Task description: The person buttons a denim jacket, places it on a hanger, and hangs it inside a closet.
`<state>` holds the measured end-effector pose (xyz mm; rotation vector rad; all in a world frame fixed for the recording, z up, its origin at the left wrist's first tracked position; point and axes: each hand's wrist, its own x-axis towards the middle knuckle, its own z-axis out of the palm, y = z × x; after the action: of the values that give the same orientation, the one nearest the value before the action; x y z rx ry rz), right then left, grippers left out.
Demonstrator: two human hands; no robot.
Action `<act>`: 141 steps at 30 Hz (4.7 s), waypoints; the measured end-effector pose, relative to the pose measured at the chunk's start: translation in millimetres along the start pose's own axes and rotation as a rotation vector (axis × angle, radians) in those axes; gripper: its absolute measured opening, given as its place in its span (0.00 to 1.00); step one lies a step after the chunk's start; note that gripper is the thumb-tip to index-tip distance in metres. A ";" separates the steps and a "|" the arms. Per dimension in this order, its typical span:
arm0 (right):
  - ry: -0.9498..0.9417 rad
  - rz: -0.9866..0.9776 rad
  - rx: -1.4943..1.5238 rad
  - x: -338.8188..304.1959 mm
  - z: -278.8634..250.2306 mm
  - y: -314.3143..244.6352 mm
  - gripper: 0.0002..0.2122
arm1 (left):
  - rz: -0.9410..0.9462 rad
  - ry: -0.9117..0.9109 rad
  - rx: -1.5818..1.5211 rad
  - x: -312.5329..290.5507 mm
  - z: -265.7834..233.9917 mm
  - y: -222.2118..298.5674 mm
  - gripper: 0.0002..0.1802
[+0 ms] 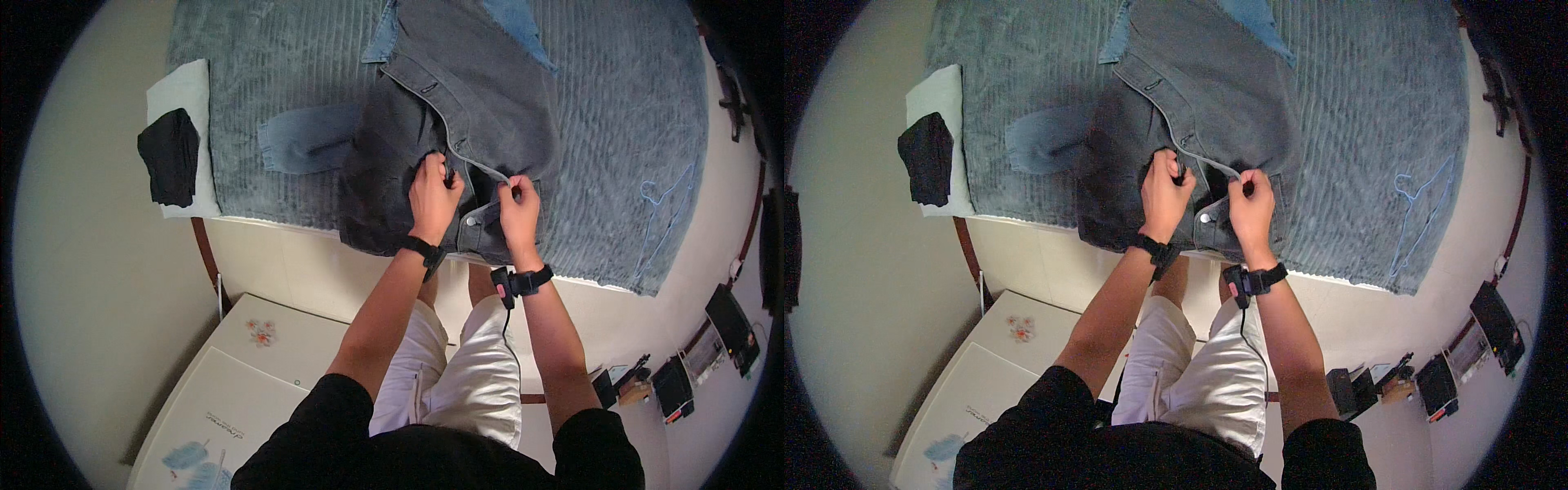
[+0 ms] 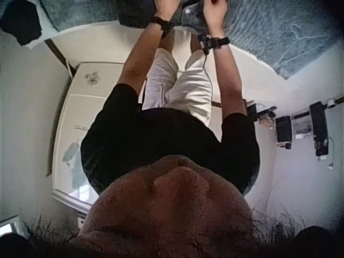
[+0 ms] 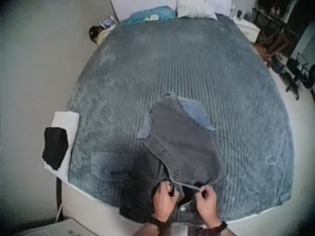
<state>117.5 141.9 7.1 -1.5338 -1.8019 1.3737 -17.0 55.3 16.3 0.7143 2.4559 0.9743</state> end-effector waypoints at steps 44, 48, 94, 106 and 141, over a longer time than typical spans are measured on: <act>-0.401 -0.886 -0.405 -6.5 -17.2 -68.4 0.11 | -0.192 -0.175 -0.547 -19.1 -32.5 1.6 0.05; -0.506 -0.863 -0.348 3.2 -20.6 -64.3 0.11 | -0.271 -0.252 -0.580 -21.6 -29.6 -1.6 0.05; -0.227 -0.620 -0.472 -15.3 -16.3 -54.3 0.10 | 0.130 -0.325 -0.331 -30.3 -37.3 17.0 0.16; -0.316 -0.758 -0.373 -4.6 -30.2 -52.6 0.10 | 0.466 -0.275 0.186 -10.7 -37.4 36.1 0.11; -0.242 -0.025 -0.583 65.5 75.2 -93.1 0.18 | 0.119 -0.031 -0.280 79.4 -40.7 11.9 0.11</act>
<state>-10.9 178.2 35.6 -1.6513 -2.5251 1.1107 -97.5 88.8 38.5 0.7780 2.2097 1.3090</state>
